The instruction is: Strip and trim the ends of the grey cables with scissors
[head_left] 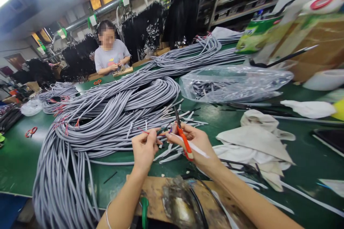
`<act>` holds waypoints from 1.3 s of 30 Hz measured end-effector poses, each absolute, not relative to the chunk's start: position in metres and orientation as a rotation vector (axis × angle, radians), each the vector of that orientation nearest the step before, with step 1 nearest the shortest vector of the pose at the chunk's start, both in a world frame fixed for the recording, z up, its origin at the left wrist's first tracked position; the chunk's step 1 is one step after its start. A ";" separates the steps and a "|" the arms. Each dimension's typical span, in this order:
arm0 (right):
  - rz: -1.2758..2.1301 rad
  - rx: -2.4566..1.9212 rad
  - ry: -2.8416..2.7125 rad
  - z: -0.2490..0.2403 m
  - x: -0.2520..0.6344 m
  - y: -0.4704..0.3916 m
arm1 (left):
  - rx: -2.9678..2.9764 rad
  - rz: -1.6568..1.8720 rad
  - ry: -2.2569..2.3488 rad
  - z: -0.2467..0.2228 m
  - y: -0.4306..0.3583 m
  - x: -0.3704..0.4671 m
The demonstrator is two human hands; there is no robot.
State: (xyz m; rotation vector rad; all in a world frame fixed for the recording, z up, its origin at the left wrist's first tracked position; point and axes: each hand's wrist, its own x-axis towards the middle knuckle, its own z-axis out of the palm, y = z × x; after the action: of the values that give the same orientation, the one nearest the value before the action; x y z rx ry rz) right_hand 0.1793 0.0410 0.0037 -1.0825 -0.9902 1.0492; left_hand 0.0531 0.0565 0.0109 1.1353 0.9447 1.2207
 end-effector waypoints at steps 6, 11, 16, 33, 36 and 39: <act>1.213 -1.083 -1.055 0.000 0.174 0.044 | 1.070 1.076 0.684 0.017 0.057 0.041; 1.160 -1.111 -1.060 0.002 0.173 0.044 | 1.124 1.057 0.661 0.023 0.059 0.036; 0.933 -1.175 -1.137 0.002 0.180 0.038 | 1.294 1.229 0.669 0.023 0.061 0.031; 0.142 -1.351 -1.837 -0.010 0.186 0.031 | 2.138 1.381 0.708 0.024 0.053 0.030; 0.188 -1.364 -1.808 -0.008 0.184 0.029 | 2.043 1.318 0.746 0.022 0.052 0.030; 0.229 -1.412 -1.721 -0.003 0.187 0.030 | 1.805 1.250 0.789 0.020 0.054 0.032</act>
State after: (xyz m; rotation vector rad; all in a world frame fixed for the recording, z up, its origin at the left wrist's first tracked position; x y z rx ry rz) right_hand 0.1868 0.0300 -0.0033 -1.4124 -1.7212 0.2290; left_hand 0.0316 0.0537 0.0205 1.8053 0.7889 1.2498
